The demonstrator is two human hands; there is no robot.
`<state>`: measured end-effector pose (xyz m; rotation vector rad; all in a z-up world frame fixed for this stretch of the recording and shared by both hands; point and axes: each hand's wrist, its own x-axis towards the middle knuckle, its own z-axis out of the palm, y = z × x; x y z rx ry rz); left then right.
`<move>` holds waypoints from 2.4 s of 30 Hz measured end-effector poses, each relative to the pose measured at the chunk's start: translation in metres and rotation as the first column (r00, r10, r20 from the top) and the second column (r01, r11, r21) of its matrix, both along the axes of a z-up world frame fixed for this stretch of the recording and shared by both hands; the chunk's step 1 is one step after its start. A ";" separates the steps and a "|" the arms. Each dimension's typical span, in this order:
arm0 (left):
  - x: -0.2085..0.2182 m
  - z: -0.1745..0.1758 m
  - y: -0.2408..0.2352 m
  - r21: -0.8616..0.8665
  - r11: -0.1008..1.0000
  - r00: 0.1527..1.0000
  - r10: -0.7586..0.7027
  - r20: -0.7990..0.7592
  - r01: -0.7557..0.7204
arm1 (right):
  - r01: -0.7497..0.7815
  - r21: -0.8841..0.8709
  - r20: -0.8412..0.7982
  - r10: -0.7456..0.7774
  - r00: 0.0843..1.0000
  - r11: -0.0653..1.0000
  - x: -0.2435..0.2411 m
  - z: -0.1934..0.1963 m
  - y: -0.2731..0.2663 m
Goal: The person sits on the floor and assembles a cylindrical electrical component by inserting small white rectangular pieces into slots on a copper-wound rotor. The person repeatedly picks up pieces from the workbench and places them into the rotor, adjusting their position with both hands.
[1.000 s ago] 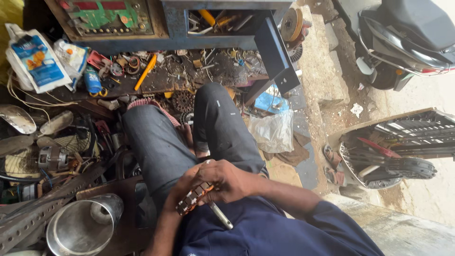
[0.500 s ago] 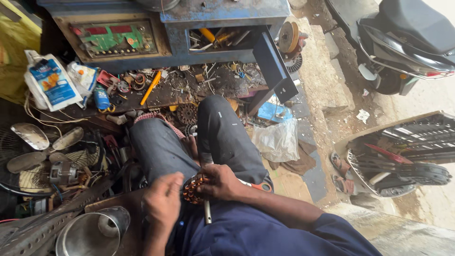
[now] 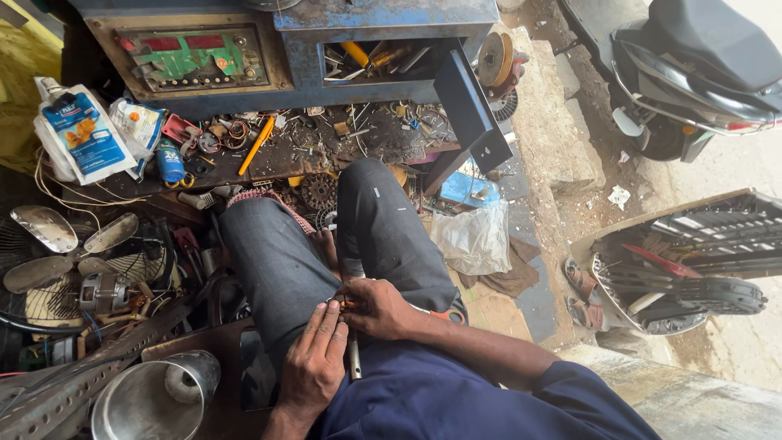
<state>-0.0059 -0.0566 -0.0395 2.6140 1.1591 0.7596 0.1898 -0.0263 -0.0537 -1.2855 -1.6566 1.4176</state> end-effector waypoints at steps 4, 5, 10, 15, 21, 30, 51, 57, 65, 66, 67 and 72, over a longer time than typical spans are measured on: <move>-0.001 -0.005 0.000 -0.011 1.000 0.999 0.008 0.034 -0.008 | -0.024 -0.001 -0.012 0.023 1.000 1.000 0.001 0.001 0.001; -0.001 -0.006 -0.001 -0.005 1.000 0.999 0.010 0.037 -0.009 | -0.026 0.019 0.004 0.026 1.000 0.999 0.001 0.001 0.000; 0.001 -0.005 -0.001 -0.019 1.000 0.997 0.022 0.077 -0.021 | -0.011 0.011 0.015 0.011 1.000 1.000 0.001 0.000 0.001; 0.005 0.003 0.002 0.013 0.999 0.992 0.045 0.121 -0.047 | -0.013 0.008 0.041 0.013 0.999 1.000 0.001 -0.004 0.001; 0.016 0.020 0.014 -0.132 0.986 0.978 0.120 0.169 -0.098 | 0.005 0.037 -0.009 -0.005 1.000 0.999 0.001 -0.006 -0.005; 0.010 0.031 0.031 -0.321 0.947 0.939 0.112 0.326 -0.002 | -0.050 -0.620 -0.399 -0.260 0.879 0.783 0.023 -0.004 -0.008; -0.016 -0.006 0.046 -0.430 0.902 0.836 0.266 0.480 -0.040 | -0.030 -0.628 -0.410 -0.298 0.862 0.778 0.015 -0.011 -0.004; 0.006 0.011 0.021 -0.084 0.995 0.973 0.080 0.218 -0.063 | -0.013 -0.620 -0.395 -0.297 0.869 0.785 0.015 -0.013 -0.004; 0.007 0.019 0.024 -0.310 0.947 0.939 0.178 0.294 -0.082 | -0.010 -0.609 -0.421 -0.313 0.851 0.793 0.013 -0.008 -0.005; 0.007 0.020 0.028 -0.341 0.936 0.940 0.189 0.284 -0.085 | -0.004 -0.623 -0.412 -0.324 0.852 0.782 0.013 -0.006 -0.005; 0.006 0.020 0.032 -0.355 0.933 0.938 0.167 0.304 -0.051 | 0.001 -0.637 -0.402 -0.333 0.853 0.771 0.013 -0.005 -0.005; -0.012 0.007 0.046 -0.501 0.860 0.807 0.223 0.546 0.101 | 0.041 -0.610 -0.270 -0.256 0.928 0.791 0.018 -0.004 -0.004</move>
